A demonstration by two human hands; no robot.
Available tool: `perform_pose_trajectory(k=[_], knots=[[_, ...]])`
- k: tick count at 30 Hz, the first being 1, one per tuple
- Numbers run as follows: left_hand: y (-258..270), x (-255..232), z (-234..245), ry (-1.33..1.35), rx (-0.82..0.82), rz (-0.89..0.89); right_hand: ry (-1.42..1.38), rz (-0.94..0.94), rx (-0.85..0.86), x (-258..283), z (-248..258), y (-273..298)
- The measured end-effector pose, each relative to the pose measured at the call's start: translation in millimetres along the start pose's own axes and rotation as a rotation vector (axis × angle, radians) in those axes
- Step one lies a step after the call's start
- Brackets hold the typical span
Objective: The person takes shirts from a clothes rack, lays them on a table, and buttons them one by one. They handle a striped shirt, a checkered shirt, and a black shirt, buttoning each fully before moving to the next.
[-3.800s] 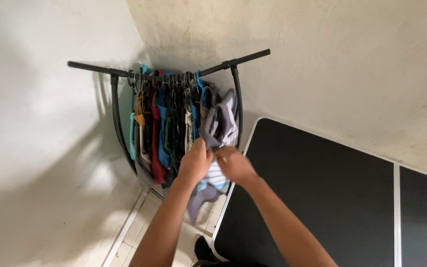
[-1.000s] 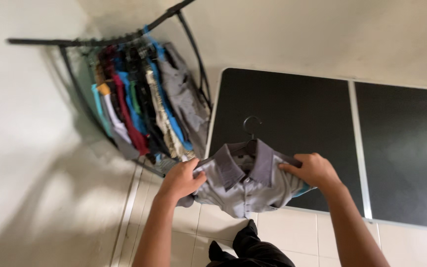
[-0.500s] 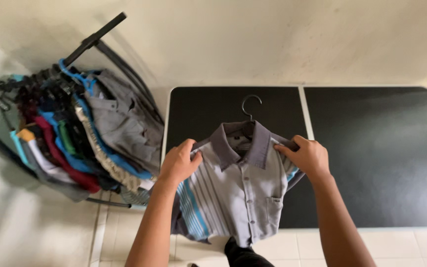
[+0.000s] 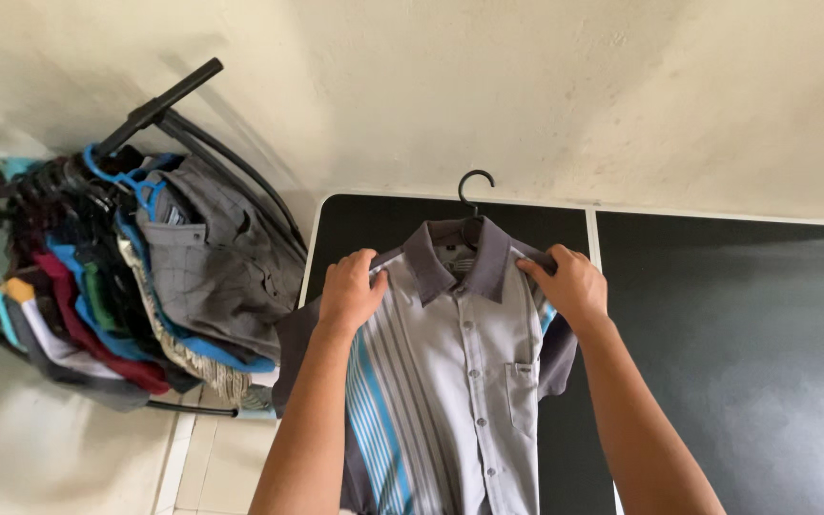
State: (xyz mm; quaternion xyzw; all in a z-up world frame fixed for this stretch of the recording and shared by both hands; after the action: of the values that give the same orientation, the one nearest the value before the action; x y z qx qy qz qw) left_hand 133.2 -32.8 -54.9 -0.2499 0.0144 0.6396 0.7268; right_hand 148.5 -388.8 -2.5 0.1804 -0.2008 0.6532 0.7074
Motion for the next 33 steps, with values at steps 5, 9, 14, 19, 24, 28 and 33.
perform_pose_trajectory(k=[5,9,14,19,24,28,33], knots=[[-31,25,-40,-0.029,-0.001,0.026,0.071,0.130,-0.083,-7,-35,-39],[-53,44,-82,-0.064,0.058,0.031,0.208,0.132,-0.091,-21,-71,-67],[-64,59,-135,-0.051,0.222,0.075,0.282,0.025,0.000,-48,-111,-88],[-61,65,-184,-0.028,0.191,0.057,0.328,-0.043,0.030,-82,-145,-96],[-66,61,-202,-0.038,0.130,0.038,0.286,-0.074,0.015,-95,-163,-104],[-64,53,-197,-0.106,0.145,0.074,0.195,-0.095,0.029,-89,-170,-100],[-55,27,-176,-0.255,0.040,0.032,0.093,-0.029,-0.152,-98,-154,-74]])
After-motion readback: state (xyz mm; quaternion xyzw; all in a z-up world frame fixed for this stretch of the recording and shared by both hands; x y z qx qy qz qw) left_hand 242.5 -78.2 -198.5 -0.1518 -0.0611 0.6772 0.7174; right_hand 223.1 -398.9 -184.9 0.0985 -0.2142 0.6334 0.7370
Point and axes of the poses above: each hand's wrist, its own y-axis away from the middle knuckle, its own z-axis out of the back of the hand, x = y × z, the point moved 2 cm from there along -y, towards the middle knuckle, and after that the axes turned 10 degrees about -y, right-handed, at the moved point
